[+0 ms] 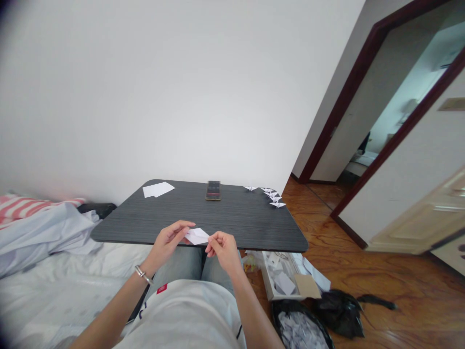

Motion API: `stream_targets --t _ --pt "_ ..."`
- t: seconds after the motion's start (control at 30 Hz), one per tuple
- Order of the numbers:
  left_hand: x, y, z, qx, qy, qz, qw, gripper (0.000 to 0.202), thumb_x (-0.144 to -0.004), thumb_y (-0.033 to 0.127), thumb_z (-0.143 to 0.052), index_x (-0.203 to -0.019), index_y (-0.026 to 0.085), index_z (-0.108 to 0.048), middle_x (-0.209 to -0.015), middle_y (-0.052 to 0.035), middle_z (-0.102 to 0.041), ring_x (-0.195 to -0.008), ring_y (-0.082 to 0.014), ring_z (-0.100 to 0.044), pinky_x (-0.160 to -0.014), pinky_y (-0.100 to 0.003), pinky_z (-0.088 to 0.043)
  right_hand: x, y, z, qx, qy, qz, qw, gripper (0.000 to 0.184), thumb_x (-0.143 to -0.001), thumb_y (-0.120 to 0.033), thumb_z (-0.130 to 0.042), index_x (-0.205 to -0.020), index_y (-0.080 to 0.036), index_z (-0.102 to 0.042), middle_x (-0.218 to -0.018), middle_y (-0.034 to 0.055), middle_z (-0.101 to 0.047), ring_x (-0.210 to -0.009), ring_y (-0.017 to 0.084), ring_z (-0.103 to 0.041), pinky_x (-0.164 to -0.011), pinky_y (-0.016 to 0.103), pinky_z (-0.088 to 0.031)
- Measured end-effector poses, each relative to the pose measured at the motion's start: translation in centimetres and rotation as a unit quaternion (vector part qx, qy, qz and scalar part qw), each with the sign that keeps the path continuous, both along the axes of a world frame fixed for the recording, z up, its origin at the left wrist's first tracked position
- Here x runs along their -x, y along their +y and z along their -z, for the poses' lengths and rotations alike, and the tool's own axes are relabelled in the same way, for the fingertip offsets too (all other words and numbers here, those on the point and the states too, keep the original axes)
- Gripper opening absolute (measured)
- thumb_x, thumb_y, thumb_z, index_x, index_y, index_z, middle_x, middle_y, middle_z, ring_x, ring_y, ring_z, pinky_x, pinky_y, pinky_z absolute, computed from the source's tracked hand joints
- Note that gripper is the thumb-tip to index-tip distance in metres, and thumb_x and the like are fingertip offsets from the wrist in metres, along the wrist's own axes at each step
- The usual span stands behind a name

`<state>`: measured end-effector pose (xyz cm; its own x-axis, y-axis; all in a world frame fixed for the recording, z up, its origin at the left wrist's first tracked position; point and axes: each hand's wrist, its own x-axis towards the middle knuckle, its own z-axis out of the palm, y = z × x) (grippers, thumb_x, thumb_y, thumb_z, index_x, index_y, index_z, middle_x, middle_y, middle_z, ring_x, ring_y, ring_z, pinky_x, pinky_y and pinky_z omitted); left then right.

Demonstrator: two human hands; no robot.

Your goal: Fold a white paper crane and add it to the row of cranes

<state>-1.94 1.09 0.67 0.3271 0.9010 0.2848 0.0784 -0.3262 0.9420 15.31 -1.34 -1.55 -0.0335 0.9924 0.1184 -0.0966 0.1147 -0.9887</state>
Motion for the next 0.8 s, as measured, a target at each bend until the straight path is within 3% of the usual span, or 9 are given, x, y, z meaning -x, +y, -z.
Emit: stream_targets --t 0.2,0.37,0.47,0.57,0.8 --pt "0.0 -0.1 0.1 -0.066 0.034 0.051 0.996 0.022 -0.066 0.026 -0.065 -0.085 0.015 -0.065 -0.091 -0.0077 -0.058 -0.074 -0.0154 -0.058 -0.069 -0.029 -0.051 0.0 -0.3 -0.5 0.019 0.047 0.015 0.999 0.024 -0.068 -0.034 -0.06 -0.055 -0.015 -0.054 -0.047 -0.0012 -0.057 -0.037 0.007 -0.049 -0.039 0.018 -0.038" --pt "-0.3 0.2 0.8 -0.085 0.027 0.008 0.996 0.011 -0.066 0.025 -0.065 -0.073 0.016 -0.066 -0.079 -0.0065 -0.061 -0.079 -0.0177 -0.056 -0.067 -0.028 -0.05 0.5 -0.4 -0.5 0.014 0.059 0.002 0.998 0.022 -0.069 -0.033 -0.059 -0.058 -0.015 -0.054 -0.051 -0.0007 -0.058 -0.042 0.008 -0.051 -0.042 0.018 -0.04" --pt "-0.3 0.3 1.1 -0.077 0.015 -0.003 0.997 0.011 -0.065 0.024 -0.065 -0.072 0.015 -0.066 -0.077 -0.0063 -0.062 -0.078 -0.0176 -0.057 -0.066 -0.027 -0.05 0.6 -0.3 -0.2 -0.023 0.071 -0.002 0.997 0.018 -0.069 -0.032 -0.06 -0.077 -0.016 -0.057 -0.062 -0.0003 -0.06 -0.05 0.01 -0.056 -0.042 0.018 -0.042" --pt "-0.3 0.2 0.9 -0.069 0.004 -0.013 0.998 0.009 -0.065 0.023 -0.066 -0.069 0.015 -0.066 -0.075 -0.0059 -0.063 -0.074 -0.0169 -0.057 -0.065 -0.027 -0.049 0.8 -0.3 0.0 -0.07 0.069 -0.002 0.995 0.026 -0.068 -0.029 -0.062 -0.092 -0.02 -0.054 -0.075 0.0003 -0.06 -0.061 0.012 -0.059 -0.044 0.018 -0.044" --pt "-0.8 -0.4 0.2 -0.072 -0.007 -0.008 0.997 0.008 -0.066 0.021 -0.065 -0.063 0.015 -0.065 -0.066 -0.0041 -0.064 -0.068 -0.0159 -0.058 -0.065 -0.026 -0.046 1.2 -0.7 0.1 -0.109 0.045 0.014 0.993 0.006 -0.066 -0.023 -0.065 -0.069 -0.018 -0.062 -0.068 0.0003 -0.057 -0.062 0.013 -0.055 -0.049 0.022 -0.047"
